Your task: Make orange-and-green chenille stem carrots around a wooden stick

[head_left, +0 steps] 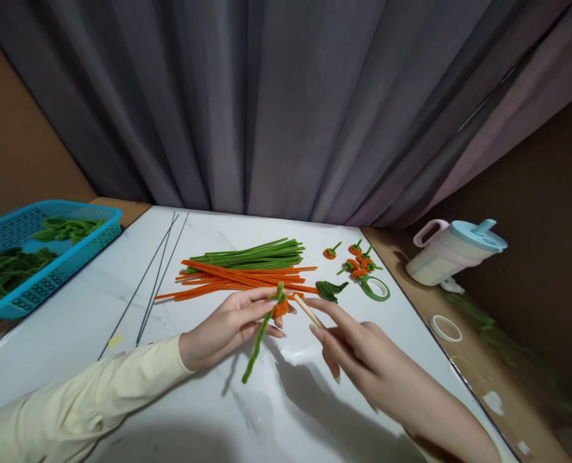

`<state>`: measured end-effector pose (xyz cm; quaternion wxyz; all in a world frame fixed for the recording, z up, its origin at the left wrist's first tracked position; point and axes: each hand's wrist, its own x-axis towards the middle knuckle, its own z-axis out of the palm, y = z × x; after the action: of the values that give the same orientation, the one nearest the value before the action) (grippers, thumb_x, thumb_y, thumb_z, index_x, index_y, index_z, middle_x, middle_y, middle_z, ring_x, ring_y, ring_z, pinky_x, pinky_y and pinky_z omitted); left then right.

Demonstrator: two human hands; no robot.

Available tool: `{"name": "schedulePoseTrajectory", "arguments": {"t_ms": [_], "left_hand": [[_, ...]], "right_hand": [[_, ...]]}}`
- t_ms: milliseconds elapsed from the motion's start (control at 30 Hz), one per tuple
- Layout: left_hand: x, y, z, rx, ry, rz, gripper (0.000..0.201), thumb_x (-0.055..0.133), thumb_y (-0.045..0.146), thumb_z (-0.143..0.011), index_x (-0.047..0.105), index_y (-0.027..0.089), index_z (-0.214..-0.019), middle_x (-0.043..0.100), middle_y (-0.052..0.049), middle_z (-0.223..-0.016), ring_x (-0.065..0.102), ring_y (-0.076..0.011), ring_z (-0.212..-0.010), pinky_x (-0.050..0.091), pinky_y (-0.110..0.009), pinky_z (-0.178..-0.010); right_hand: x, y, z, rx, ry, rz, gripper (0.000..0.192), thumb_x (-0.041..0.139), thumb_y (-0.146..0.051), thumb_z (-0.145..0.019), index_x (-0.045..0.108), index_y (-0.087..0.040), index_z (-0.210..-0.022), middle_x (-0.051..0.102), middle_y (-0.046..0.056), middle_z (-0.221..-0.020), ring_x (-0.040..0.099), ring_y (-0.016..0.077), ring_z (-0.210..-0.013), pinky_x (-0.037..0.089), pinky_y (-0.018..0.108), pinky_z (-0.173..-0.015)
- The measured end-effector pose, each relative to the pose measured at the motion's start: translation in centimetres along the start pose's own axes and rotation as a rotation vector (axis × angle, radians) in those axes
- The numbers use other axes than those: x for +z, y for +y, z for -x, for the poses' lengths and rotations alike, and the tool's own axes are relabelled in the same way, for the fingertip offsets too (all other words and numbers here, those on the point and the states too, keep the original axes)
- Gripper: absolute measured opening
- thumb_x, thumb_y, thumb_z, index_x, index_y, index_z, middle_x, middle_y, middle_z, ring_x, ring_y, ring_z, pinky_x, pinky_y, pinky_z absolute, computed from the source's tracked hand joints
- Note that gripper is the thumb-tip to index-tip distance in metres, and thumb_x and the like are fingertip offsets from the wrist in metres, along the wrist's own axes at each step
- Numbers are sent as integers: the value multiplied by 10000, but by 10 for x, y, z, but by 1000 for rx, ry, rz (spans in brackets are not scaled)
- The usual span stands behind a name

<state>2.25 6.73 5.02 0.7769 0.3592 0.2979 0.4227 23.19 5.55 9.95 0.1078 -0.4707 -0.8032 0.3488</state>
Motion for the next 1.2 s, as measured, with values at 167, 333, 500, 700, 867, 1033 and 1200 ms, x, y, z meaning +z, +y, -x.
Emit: {"name": "schedulePoseTrajectory", "arguments": {"t_ms": [167, 333, 500, 700, 867, 1033, 1200], "left_hand": [[-2, 7, -2, -12, -27, 56, 213, 577, 161, -847, 644, 112, -1043, 632, -112, -971, 538, -82, -651, 517, -256, -708], [-4, 9, -2, -69, -124, 71, 195, 577, 148, -825, 625, 110, -1010, 637, -105, -919, 509, -62, -553, 532, -279, -666], [-5, 10, 0, -72, -163, -28, 187, 568, 171, -836, 567, 116, -1014, 641, -96, -867, 555, -89, -583, 541, -332, -709], [-1, 8, 3, -96, -216, -120, 202, 571, 185, -842, 448, 170, -1002, 625, -62, -890, 561, -87, -619, 530, -373, -740], [5, 8, 8, -112, -229, -183, 213, 571, 227, -851, 384, 194, -948, 599, -3, -830, 540, -58, -556, 530, -403, -748], [7, 8, 10, -138, -242, -238, 195, 568, 242, -856, 402, 187, -943, 573, 2, -851, 572, -66, -594, 539, -348, -718], [8, 6, 10, -121, -221, -242, 149, 563, 223, -863, 433, 176, -918, 541, 28, -814, 583, -70, -631, 536, -335, -733]], "right_hand": [[21, 44, -41, -2, 205, 335, 226, 254, -244, -983, 447, -132, -1012, 551, 9, -633, 506, 150, -511, 341, 238, -506], [47, 68, -60, -173, 82, 563, 178, 345, -164, -959, 508, -136, -895, 601, 81, -840, 563, 187, -749, 397, 268, -628], [25, 54, -48, -282, 243, 384, 222, 330, -217, -974, 517, -144, -880, 579, 67, -807, 544, 171, -744, 426, 281, -667], [9, 20, -18, -458, 279, 1, 135, 363, -186, -969, 454, -177, -1070, 581, 34, -857, 553, 112, -709, 435, 219, -643], [18, 10, -14, -523, 154, 64, 158, 343, -125, -946, 426, -176, -1070, 585, 68, -951, 544, 147, -815, 440, 261, -683], [24, 14, -18, -552, 147, 50, 168, 338, -87, -917, 391, -173, -1051, 559, 45, -858, 516, 137, -715, 424, 247, -613], [28, 15, -19, -570, 222, -39, 152, 323, -84, -924, 353, -188, -1031, 528, 30, -818, 510, 128, -676, 422, 236, -592]]}}
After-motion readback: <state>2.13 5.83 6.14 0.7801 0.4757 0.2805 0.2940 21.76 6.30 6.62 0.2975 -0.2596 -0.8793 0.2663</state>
